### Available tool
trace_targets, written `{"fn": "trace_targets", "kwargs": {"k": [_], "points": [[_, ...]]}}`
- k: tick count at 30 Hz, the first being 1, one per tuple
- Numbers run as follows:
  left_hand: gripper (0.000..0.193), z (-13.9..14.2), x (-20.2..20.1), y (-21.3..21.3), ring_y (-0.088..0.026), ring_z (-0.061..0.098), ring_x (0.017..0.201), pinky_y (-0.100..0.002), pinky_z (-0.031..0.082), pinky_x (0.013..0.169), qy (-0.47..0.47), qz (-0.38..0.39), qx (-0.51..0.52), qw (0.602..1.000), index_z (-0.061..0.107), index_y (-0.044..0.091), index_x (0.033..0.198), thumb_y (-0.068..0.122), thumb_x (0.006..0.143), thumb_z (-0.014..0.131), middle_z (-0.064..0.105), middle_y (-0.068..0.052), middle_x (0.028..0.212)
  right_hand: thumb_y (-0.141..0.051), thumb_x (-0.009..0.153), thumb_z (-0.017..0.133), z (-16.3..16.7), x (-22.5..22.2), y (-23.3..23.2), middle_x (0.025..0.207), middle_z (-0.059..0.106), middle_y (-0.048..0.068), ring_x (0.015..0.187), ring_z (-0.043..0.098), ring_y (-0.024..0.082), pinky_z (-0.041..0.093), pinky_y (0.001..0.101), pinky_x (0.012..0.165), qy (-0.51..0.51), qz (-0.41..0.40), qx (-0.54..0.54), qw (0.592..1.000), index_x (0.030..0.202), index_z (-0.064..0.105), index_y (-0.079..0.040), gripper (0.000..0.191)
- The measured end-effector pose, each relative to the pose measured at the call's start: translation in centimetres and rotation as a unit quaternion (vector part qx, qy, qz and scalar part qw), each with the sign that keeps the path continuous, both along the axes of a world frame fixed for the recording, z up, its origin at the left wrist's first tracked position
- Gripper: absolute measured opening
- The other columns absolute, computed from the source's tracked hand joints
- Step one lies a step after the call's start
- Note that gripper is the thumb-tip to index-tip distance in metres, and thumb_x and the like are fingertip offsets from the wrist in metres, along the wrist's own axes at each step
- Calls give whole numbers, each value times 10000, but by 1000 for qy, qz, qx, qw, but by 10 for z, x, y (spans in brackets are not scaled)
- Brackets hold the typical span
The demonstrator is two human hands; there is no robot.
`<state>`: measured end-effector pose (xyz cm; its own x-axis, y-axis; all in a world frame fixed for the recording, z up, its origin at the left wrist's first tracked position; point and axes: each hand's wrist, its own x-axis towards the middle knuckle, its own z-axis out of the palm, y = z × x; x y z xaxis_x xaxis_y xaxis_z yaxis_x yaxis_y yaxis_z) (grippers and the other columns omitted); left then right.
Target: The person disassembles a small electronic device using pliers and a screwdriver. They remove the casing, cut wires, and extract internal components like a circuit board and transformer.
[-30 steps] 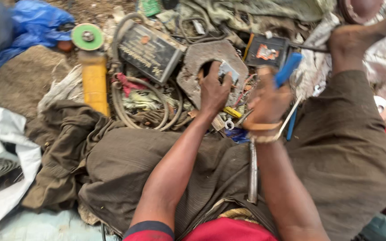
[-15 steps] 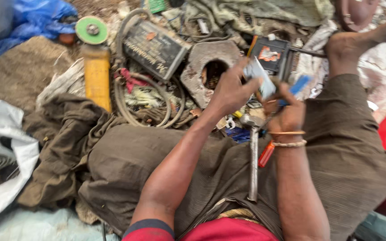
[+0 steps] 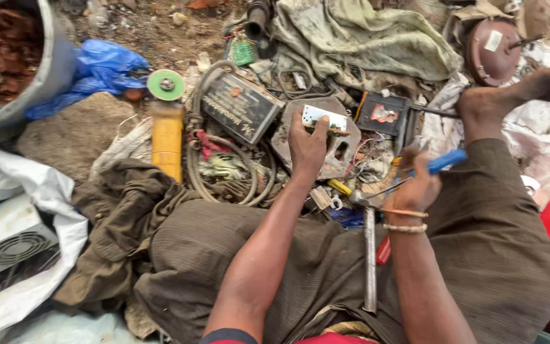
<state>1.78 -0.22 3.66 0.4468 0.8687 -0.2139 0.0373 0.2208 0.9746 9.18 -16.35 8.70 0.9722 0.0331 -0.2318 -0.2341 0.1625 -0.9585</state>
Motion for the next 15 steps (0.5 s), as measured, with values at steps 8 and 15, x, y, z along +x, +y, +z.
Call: {"fn": "trace_targets", "kwargs": {"k": [8,15], "points": [[456,-9,-8,5,-251,642,996,-398,533,887,-135,-37,-144,980,555,-57,1322,143,936,693,671,-146,1114,-166,1059,642,123,-184,51,1159,683,99,1053,676,171,561,320,931,-254,494,58,829,1245,585,-11,249],[375,2,-10,12,-152,628,948,-310,526,865,-274,-75,-169,944,540,-18,1272,39,928,677,667,-84,1078,-308,939,729,44,-109,16,866,717,121,763,649,194,535,331,685,-70,368,-347,860,1270,689,-95,395]]}}
